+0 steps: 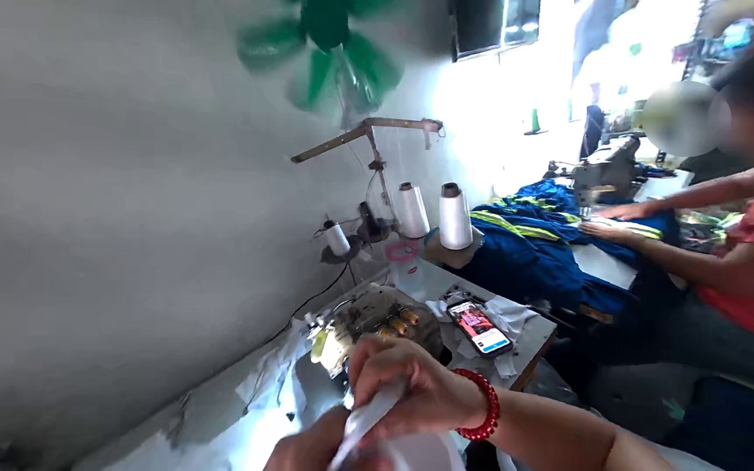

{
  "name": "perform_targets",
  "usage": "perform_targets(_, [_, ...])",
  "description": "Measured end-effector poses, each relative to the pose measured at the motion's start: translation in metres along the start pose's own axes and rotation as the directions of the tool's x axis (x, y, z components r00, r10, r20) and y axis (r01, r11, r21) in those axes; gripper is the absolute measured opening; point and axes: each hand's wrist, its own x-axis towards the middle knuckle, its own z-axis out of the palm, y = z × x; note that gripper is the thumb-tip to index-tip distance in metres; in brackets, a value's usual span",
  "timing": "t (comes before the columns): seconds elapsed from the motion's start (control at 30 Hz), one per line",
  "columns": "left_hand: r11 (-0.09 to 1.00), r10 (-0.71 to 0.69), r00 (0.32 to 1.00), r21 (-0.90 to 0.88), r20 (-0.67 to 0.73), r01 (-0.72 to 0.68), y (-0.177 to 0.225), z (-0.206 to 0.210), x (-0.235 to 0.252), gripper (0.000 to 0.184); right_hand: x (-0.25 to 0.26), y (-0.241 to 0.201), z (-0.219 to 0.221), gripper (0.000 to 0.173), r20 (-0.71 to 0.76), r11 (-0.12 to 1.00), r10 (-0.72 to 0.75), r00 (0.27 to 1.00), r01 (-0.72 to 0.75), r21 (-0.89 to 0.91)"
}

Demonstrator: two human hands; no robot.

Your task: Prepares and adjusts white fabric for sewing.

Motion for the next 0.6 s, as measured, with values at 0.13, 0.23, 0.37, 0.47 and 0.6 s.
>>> perform_targets(0.13, [0.985,0.073,0.963,0.171,-0.259,-0.029,0.007,-0.001,0.017,0.025,-0.022,0.007,0.041,0.036,-0.171,0.922,0.290,0.942,-0.227,0.314])
perform_targets(0.23, [0.958,0.093,0.901,0.284,-0.424,0.035,0.023,-0.029,0.022,0.023,-0.055,-0.001,0.078,0.030,-0.092,0.819,0.499,0.862,-0.435,0.373])
perform_targets(0.37, [0.904,0.166,0.791,0.411,-0.589,0.117,0.051,-0.078,0.012,0.020,-0.080,0.024,0.074,0.029,0.089,0.886,0.437,0.895,-0.445,0.131])
perform_targets(0.47, [0.817,0.223,0.680,0.515,-0.699,0.261,0.076,-0.119,-0.011,0.018,-0.074,0.040,0.040,0.020,0.116,0.905,0.413,0.903,-0.394,-0.161])
perform_targets(0.6, [0.801,0.330,0.714,0.583,-0.618,0.134,0.013,-0.248,-0.105,0.001,-0.044,0.024,-0.012,0.023,0.021,0.854,0.409,0.912,-0.375,-0.360])
